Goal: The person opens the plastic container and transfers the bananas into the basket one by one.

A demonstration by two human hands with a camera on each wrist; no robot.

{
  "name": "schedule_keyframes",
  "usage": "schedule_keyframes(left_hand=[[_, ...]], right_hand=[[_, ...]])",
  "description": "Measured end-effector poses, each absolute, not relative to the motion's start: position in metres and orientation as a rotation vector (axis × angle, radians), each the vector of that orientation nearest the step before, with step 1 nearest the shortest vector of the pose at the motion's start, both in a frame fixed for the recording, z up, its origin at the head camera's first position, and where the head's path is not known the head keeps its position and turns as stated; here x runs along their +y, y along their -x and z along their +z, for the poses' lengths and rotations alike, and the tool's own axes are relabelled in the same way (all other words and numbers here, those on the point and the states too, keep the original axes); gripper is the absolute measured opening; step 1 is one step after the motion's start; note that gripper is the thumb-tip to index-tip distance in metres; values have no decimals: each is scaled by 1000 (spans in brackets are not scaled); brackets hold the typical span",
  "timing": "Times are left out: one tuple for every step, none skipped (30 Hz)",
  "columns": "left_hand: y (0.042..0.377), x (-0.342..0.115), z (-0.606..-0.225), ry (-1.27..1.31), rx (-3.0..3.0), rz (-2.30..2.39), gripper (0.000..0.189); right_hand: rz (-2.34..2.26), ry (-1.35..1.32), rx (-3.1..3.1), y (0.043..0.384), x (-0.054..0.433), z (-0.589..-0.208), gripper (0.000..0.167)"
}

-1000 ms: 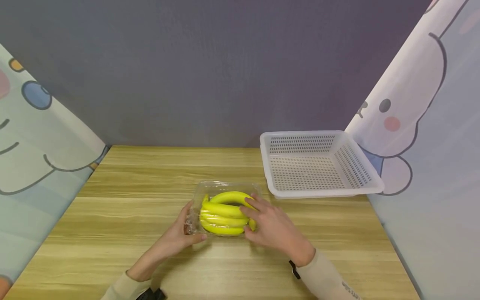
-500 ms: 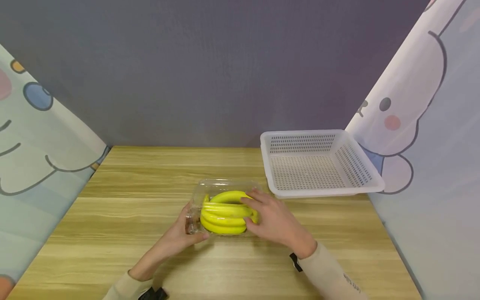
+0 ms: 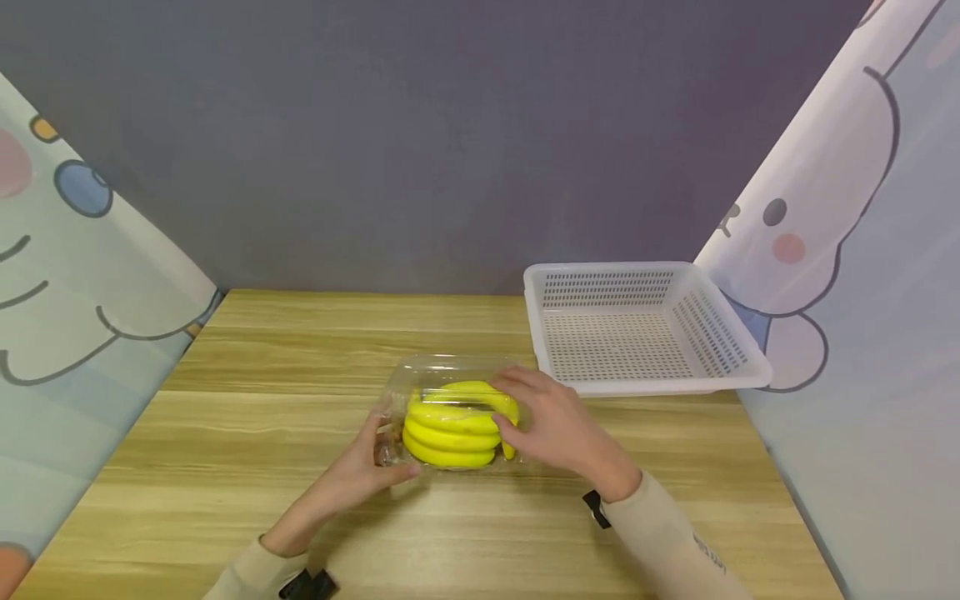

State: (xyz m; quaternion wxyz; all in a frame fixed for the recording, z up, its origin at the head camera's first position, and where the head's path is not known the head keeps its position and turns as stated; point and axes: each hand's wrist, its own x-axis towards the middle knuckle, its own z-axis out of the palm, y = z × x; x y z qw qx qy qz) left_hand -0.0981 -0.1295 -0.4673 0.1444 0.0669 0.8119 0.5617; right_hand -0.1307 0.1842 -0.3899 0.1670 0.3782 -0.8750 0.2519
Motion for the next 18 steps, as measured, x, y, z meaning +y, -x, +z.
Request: schedule_keyframes(left_hand=[[98,-130,-467,-188,2348,1603,116],[98,-130,-467,-186,2352,1593,115],[98,-130,-467,-185,2358,1583,115],[98,-130,-467,-185,2365,1574,115],[98,-130,-466,-185,2371,1565,116],[97,-130,-466,-184,2377,1554,116],[97,-129,-465,-186,2382,1548,116],[96,-129,-465,-186,2383,1546,117],[96,-129,-465,-185,2386,1544,117],[96,-129,-464,-183,2389,1540,118],[96,-128,-464,-184,2391,1542,118],[97,-128,-464,-184,2391,1547,119],[97,-128,-464,-182,2393,1549,119],[97,-128,-464,-181,2396,1549,119],[98,-128,-464,-179,2402,1548,119],[98,-128,-463,-174,2406,1545,120],[98,-127,-463,-173,2411,1543,120],[99,-127,-463,-171,2414,1540,120]], right_hand=[[724,-1075,-2486,131,184,-389,47],[732,-1073,-2482,132,184,-389,46],[738,-1073,-2481,133,184,-389,46],[748,-1072,-2481,133,184,-388,45],[760,-1070,-2482,134,184,-387,45],[770,-1065,-2485,134,184,-387,44],[777,-1056,-2491,135,185,-386,44],[787,-1051,-2493,135,185,-386,43],[796,-1043,-2497,135,184,-385,43],[804,-1032,-2501,136,184,-384,43],[813,-1022,-2502,136,184,-384,42],[818,-1013,-2502,137,184,-383,42],[826,-1008,-2500,138,184,-383,42],[838,-1005,-2496,139,184,-382,41],[844,-998,-2496,140,184,-382,41],[854,-996,-2493,140,184,-382,41],[863,-994,-2489,141,183,-381,41],[868,-991,-2485,142,183,-381,40]])
